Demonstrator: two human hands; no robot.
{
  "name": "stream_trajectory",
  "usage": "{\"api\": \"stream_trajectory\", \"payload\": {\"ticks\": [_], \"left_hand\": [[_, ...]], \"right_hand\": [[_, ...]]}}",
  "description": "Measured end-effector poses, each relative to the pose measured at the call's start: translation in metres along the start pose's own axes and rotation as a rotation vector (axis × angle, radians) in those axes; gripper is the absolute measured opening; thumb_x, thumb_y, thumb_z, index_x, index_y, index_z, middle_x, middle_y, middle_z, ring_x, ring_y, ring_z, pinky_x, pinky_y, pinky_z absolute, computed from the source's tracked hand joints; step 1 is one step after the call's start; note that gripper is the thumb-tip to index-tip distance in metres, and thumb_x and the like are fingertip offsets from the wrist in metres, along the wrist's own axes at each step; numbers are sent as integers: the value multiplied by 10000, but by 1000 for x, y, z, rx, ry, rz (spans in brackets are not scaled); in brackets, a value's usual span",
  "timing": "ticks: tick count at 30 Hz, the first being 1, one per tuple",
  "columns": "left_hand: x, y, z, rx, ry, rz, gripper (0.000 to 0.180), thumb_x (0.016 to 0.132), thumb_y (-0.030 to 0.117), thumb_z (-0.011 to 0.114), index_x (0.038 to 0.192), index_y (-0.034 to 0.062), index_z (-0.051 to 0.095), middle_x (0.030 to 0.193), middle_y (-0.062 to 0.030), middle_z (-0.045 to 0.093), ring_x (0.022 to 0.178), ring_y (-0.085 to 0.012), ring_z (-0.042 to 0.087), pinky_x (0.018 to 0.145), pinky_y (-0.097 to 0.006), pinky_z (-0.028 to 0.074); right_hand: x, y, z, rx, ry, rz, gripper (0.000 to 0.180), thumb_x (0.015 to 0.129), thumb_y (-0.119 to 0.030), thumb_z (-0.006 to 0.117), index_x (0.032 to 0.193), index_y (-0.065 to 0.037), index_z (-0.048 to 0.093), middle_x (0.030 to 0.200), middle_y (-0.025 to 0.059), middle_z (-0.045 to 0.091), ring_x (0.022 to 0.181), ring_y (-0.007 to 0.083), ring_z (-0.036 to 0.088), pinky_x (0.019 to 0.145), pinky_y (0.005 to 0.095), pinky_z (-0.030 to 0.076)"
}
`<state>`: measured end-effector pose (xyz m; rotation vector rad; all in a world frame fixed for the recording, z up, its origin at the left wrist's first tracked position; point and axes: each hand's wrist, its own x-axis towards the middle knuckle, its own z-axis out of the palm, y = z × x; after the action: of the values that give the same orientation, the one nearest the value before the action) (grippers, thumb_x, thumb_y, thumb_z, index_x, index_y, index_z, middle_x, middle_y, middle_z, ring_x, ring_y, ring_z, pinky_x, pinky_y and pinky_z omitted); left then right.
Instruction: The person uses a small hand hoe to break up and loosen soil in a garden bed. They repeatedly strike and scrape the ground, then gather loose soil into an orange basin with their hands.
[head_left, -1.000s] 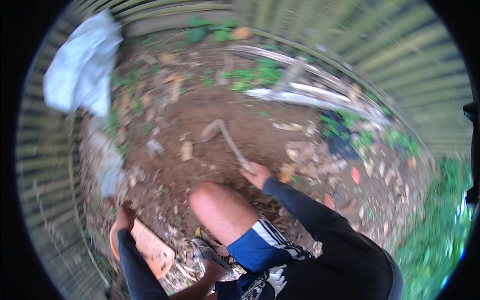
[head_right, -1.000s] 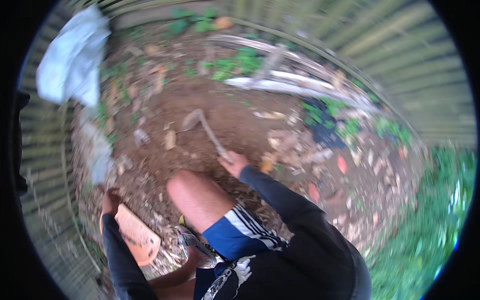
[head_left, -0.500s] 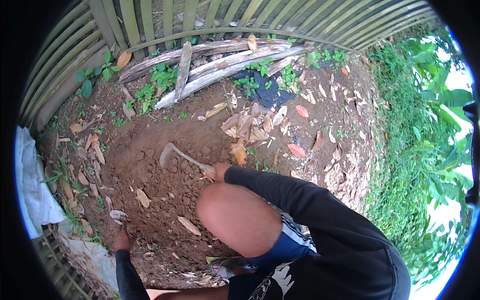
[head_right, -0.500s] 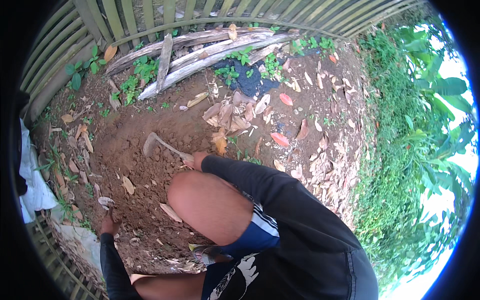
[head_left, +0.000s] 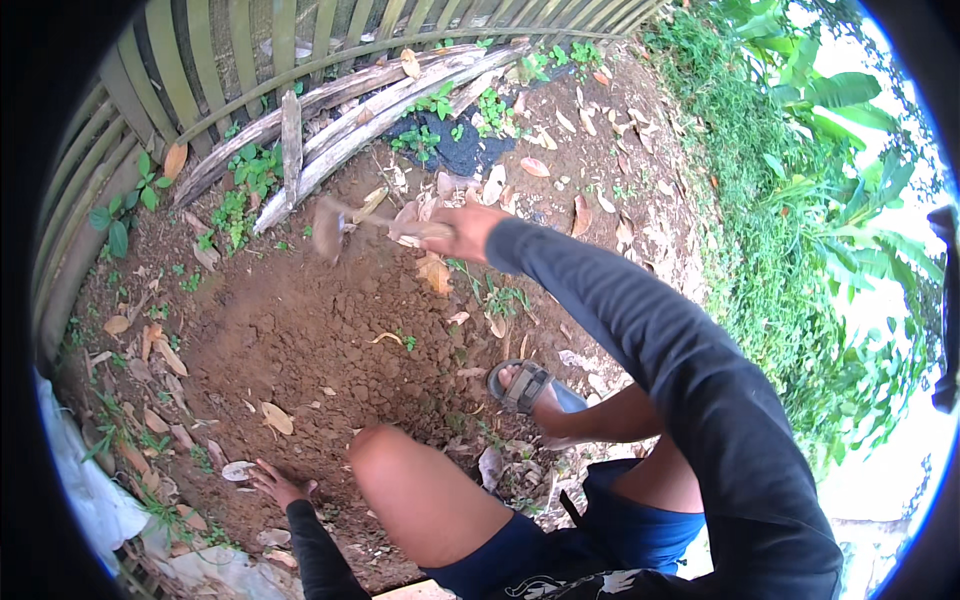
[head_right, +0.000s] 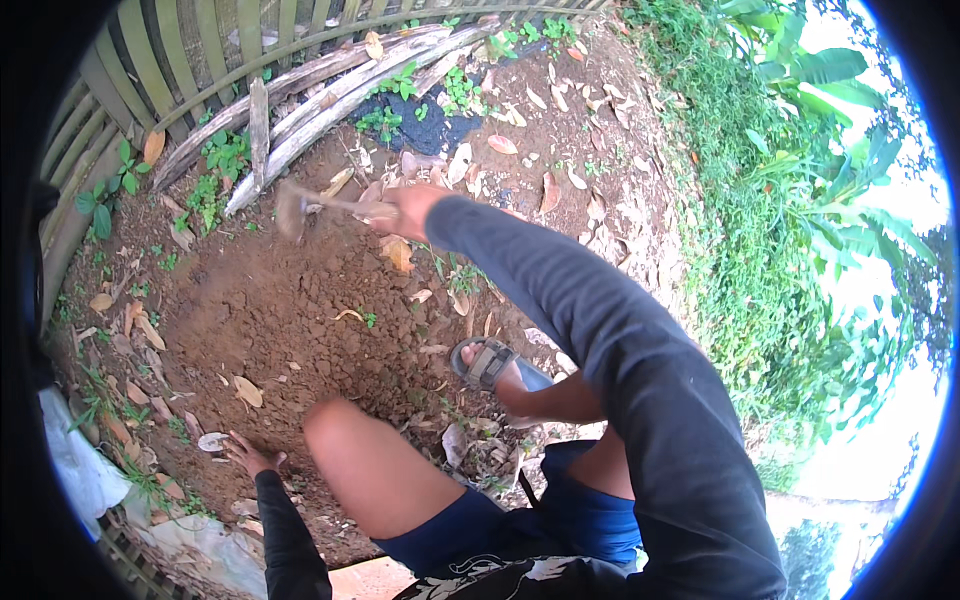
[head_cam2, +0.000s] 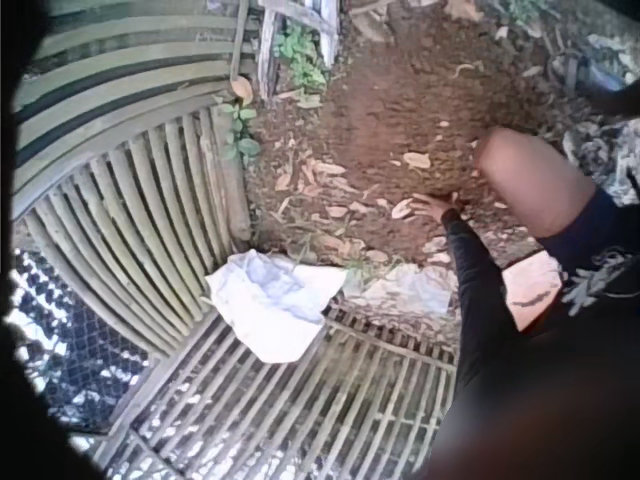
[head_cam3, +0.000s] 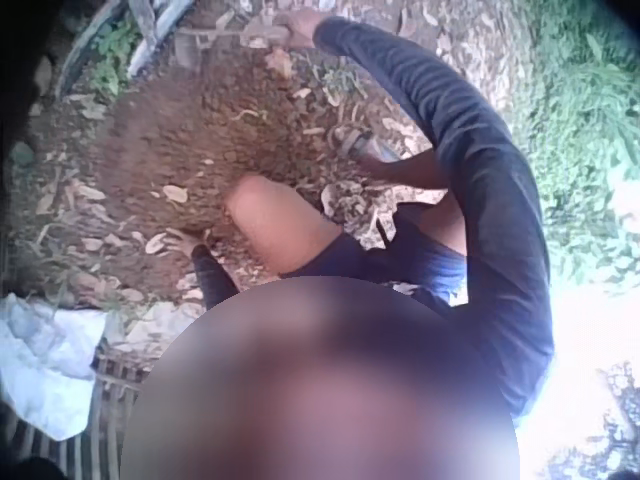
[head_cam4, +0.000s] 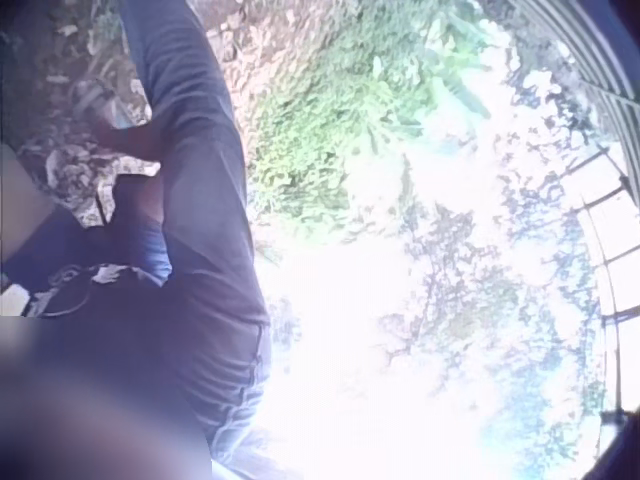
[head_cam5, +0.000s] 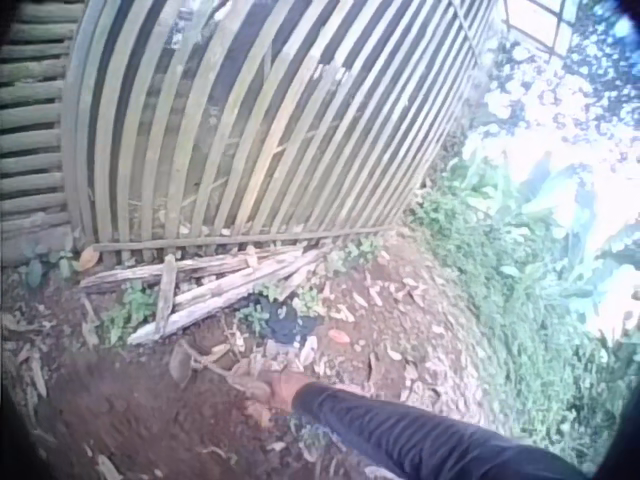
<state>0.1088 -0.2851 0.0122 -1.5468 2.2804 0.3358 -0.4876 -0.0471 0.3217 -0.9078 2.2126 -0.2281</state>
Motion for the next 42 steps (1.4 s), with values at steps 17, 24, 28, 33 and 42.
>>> {"api": "stream_trajectory", "payload": {"ticks": [17,24,28,33,42], "left_hand": [[32,43,-77,474,-568,-86,1440,663,654,880,1663,174,-38,1710,-231,-41,1574,-458,88,1286,-502,220],[53,308,-202,11,-85,572,730,948,526,698,1442,12,544,1321,-318,644,1245,-444,622,1056,-488,496],[41,525,-179,-164,-125,790,1157,812,731,747,1664,135,237,1663,-340,218,1556,-488,214,1262,-540,251],[33,656,-100,-360,-56,520,1137,786,831,665,1680,277,232,1712,-303,97,1586,-489,91,1260,-635,129],[-155,685,47,-519,-307,1165,712,806,133,722,1497,128,549,1679,-212,310,1556,-448,255,1295,-558,166]], "right_hand": [[-122,198,271,1273,694,786,556,997,-595,581,1123,-56,643,691,51,578,498,180,562,464,371,481],[-86,253,369,1118,690,770,589,1018,-625,566,1226,-75,607,655,25,530,488,145,519,460,330,457],[-89,246,371,1138,667,801,662,1011,-630,553,1254,-19,630,934,189,652,838,339,644,742,425,513],[-104,236,339,1358,554,808,631,1020,-605,566,1224,-13,641,859,170,690,657,284,681,589,410,543],[-148,229,300,1790,861,782,410,1079,-503,540,930,-122,516,622,-44,401,444,83,380,396,274,335]]}}
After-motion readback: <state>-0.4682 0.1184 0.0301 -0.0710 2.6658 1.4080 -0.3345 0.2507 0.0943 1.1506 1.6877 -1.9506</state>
